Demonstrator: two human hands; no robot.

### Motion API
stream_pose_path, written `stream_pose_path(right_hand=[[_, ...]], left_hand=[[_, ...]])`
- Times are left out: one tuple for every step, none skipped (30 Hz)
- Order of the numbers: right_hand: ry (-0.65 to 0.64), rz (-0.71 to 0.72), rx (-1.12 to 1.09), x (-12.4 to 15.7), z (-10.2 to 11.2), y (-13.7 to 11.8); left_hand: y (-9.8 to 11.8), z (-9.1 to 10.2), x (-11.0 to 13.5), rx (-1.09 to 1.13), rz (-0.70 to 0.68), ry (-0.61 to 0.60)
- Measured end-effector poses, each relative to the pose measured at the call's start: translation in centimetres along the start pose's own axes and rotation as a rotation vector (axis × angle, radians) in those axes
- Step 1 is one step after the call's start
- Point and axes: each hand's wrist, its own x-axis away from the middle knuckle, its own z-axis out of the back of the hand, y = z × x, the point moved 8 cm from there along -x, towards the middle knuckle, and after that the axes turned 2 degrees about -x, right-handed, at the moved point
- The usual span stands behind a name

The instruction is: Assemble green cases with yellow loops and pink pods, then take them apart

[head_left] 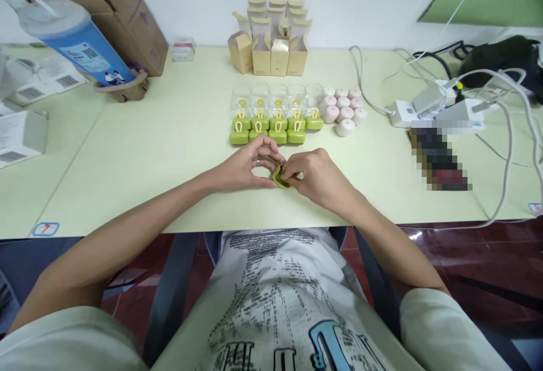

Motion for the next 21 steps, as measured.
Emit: stream_pose_path(right_hand=[[0.000,0.009,-0.003,0.0,0.0,0.0],[0.002,0.014,-0.001,-0.1,-0.1,0.0],[0.004,0.015,0.005,-0.1,-0.2,0.0],[0.004,0.013,0.013,-0.2,-0.3,0.0],[0.004,0.009,0.023,-0.3,-0.5,0.0],[0.005,0.004,0.034,-0.3,-0.6,0.1],[0.008,-0.003,0.044,-0.4,-0.7,0.1],[0.013,-0.012,0.053,-0.4,-0.8,0.2],[0.021,-0.019,0.057,-0.5,-0.8,0.2],[0.032,-0.022,0.050,-0.5,-0.7,0.1],[0.048,-0.020,0.029,-0.4,-0.4,0.1],[0.070,-0.011,-0.007,-0.4,0.0,0.0],[0.101,0.001,-0.053,-0.3,0.5,-0.2],[0.144,0.012,-0.103,-0.2,1.2,-0.2],[0.200,0.015,-0.149,-0.1,2.0,-0.1],[0.257,0.008,-0.188,0.0,2.8,0.1],[0.301,-0.011,-0.224,0.1,3.3,0.4],[0.318,-0.038,-0.260,0.1,3.5,0.8],[0.306,-0.068,-0.299,0.0,3.4,1.3],[0.268,-0.093,-0.341,-0.2,3.0,1.6],[0.219,-0.111,-0.380,-0.3,2.5,1.9]], left_hand=[[0.0,0.0,0.0,0.001,-0.003,-0.002],[0.0,0.0,0.0,0.003,-0.005,-0.002],[0.0,0.0,0.0,0.005,-0.006,-0.002],[0.0,0.0,0.0,0.007,-0.005,0.000],[-0.1,0.0,0.0,0.008,-0.004,0.003],[-0.1,0.0,0.0,0.008,-0.003,0.007],[-0.1,0.0,0.0,0.007,-0.001,0.010],[-0.2,0.0,0.0,0.007,0.001,0.014],[-0.2,0.0,0.0,0.007,0.001,0.017],[-0.3,0.1,0.0,0.008,-0.001,0.022],[-0.2,0.2,0.0,0.009,-0.009,0.033],[-0.1,0.5,-0.1,0.009,-0.025,0.052],[0.1,0.8,-0.1,0.008,-0.050,0.079],[0.4,1.1,-0.1,0.007,-0.083,0.111],[0.7,1.4,-0.1,0.005,-0.119,0.142],[1.1,1.7,-0.1,0.000,-0.155,0.167],[1.5,1.8,-0.1,-0.007,-0.187,0.184],[1.8,1.9,-0.1,-0.017,-0.212,0.194],[2.1,1.9,-0.2,-0.030,-0.229,0.200],[2.3,1.9,-0.2,-0.045,-0.243,0.200],[2.5,1.9,-0.2,-0.059,-0.252,0.197]])
